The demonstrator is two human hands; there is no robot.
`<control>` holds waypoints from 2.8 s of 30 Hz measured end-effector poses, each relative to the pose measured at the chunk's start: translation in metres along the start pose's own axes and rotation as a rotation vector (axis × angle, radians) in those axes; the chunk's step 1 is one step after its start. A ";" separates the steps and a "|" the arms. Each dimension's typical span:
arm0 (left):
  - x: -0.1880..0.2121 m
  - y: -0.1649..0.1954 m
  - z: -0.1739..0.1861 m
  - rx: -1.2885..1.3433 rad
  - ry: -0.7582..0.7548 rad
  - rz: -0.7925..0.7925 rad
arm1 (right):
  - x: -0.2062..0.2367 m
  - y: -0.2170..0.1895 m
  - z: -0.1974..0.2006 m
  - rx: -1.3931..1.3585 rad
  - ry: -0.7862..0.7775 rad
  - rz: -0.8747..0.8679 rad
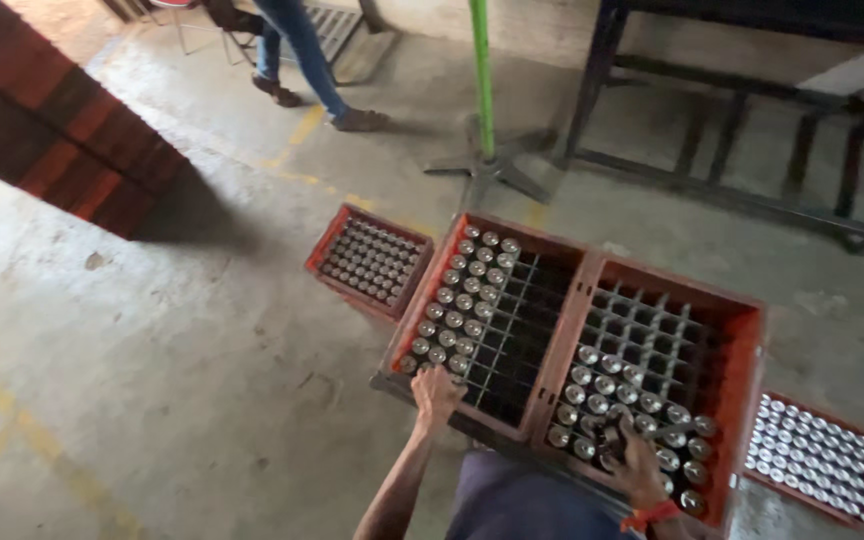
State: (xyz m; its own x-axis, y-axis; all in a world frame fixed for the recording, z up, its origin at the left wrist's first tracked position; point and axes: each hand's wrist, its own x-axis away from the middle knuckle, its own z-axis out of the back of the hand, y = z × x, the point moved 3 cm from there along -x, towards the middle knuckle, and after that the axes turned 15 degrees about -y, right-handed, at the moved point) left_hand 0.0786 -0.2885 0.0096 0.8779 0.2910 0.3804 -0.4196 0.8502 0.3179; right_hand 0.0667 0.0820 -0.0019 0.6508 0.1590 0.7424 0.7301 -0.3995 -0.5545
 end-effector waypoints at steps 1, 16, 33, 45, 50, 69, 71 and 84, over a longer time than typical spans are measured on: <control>0.000 0.000 0.001 0.003 0.019 0.008 | -0.001 0.000 0.000 0.004 0.043 -0.006; 0.006 0.003 0.001 0.051 0.194 -0.099 | 0.053 -0.096 -0.073 0.691 -0.218 0.851; 0.005 0.005 0.003 0.074 0.095 0.015 | -0.010 -0.012 -0.019 0.130 -0.301 0.478; 0.007 0.010 0.016 0.093 0.068 0.036 | -0.008 -0.016 -0.016 0.799 -0.150 0.747; 0.009 0.007 0.025 0.127 0.074 -0.097 | -0.019 0.002 -0.013 0.209 0.077 0.189; 0.018 -0.006 0.031 1.499 -0.009 -0.557 | -0.024 0.017 -0.028 0.053 -0.149 0.248; 0.012 0.041 -0.008 2.088 -0.319 -0.501 | -0.029 0.016 -0.035 0.077 -0.173 0.205; 0.063 0.083 -0.024 0.669 -0.372 -0.597 | -0.027 0.012 -0.032 0.118 -0.127 0.175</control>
State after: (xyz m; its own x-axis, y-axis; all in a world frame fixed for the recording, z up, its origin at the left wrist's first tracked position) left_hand 0.1048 -0.1890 0.0391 0.9078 -0.3631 0.2098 -0.0738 0.3541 0.9323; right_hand 0.0514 0.0437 -0.0163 0.7852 0.2120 0.5818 0.6182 -0.3238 -0.7163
